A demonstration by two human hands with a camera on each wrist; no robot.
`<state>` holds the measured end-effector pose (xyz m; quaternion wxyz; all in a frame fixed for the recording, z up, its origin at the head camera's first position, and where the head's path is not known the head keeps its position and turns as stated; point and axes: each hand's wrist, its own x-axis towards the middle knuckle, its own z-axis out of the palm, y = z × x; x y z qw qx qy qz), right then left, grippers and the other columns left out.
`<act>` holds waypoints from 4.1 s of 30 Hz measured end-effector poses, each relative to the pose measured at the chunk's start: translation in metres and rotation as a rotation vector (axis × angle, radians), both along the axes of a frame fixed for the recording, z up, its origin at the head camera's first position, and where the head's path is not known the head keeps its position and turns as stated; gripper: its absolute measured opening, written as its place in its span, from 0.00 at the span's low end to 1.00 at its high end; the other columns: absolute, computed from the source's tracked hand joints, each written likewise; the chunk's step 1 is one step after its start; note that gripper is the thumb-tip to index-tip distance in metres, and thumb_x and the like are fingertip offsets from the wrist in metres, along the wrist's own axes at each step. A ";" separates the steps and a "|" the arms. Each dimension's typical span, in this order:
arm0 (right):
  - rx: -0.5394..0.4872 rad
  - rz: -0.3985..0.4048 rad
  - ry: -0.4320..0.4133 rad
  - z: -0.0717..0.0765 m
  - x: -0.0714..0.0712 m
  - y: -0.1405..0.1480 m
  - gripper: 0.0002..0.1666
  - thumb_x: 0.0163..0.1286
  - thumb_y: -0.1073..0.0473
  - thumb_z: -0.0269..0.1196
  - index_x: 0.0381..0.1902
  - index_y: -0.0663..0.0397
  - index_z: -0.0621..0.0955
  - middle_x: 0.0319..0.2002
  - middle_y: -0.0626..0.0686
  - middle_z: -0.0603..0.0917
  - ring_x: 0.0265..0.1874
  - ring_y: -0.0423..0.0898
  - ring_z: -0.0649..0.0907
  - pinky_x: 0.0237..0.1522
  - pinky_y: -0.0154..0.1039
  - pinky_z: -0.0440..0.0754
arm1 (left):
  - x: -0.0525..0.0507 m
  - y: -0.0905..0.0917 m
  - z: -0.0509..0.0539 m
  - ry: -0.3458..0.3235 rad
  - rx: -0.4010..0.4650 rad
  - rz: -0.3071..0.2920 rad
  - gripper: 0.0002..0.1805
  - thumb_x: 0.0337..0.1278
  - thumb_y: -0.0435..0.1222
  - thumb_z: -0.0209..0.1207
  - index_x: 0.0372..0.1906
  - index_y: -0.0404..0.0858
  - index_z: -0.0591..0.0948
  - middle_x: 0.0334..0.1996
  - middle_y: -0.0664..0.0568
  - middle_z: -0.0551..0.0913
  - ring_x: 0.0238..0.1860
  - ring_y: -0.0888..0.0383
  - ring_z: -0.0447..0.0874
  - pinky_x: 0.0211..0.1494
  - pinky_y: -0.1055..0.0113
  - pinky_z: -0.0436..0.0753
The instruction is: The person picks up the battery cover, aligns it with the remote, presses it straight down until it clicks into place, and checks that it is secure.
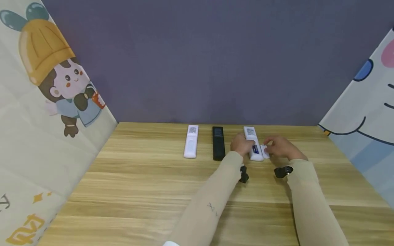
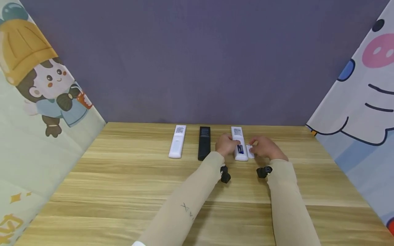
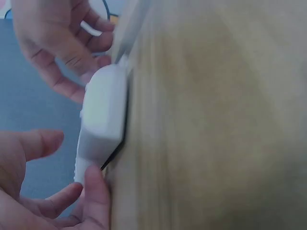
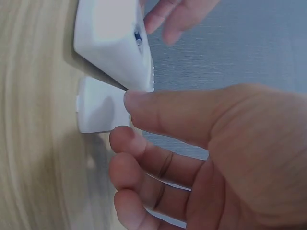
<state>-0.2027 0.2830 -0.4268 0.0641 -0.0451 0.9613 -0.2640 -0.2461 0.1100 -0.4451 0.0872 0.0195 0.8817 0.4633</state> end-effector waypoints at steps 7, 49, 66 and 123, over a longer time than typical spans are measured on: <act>0.029 0.006 -0.054 -0.006 -0.002 -0.001 0.22 0.70 0.62 0.63 0.56 0.71 0.77 0.43 0.66 0.84 0.34 0.51 0.80 0.35 0.43 0.78 | -0.006 0.007 0.003 -0.050 -0.108 0.034 0.21 0.53 0.53 0.72 0.43 0.43 0.85 0.31 0.53 0.86 0.30 0.57 0.83 0.35 0.62 0.82; -0.015 -0.065 -0.139 -0.005 -0.001 -0.007 0.22 0.73 0.62 0.61 0.60 0.68 0.74 0.26 0.53 0.78 0.25 0.45 0.77 0.30 0.40 0.73 | -0.006 0.035 -0.002 -0.098 -0.346 0.195 0.26 0.38 0.63 0.75 0.30 0.47 0.82 0.22 0.55 0.81 0.20 0.56 0.76 0.19 0.59 0.75; -0.038 -0.055 -0.146 -0.008 -0.001 -0.004 0.22 0.73 0.62 0.61 0.60 0.69 0.73 0.25 0.52 0.78 0.24 0.45 0.76 0.29 0.39 0.74 | -0.006 0.028 -0.004 -0.053 -0.292 0.131 0.25 0.63 0.61 0.59 0.27 0.45 0.83 0.27 0.53 0.84 0.26 0.56 0.80 0.25 0.59 0.76; -0.594 -0.364 -0.171 -0.047 0.084 -0.024 0.29 0.78 0.56 0.58 0.67 0.70 0.68 0.43 0.44 0.81 0.38 0.32 0.81 0.43 0.30 0.84 | 0.072 -0.048 -0.021 -0.143 0.356 0.065 0.13 0.62 0.49 0.66 0.37 0.43 0.89 0.28 0.55 0.86 0.33 0.59 0.81 0.41 0.62 0.80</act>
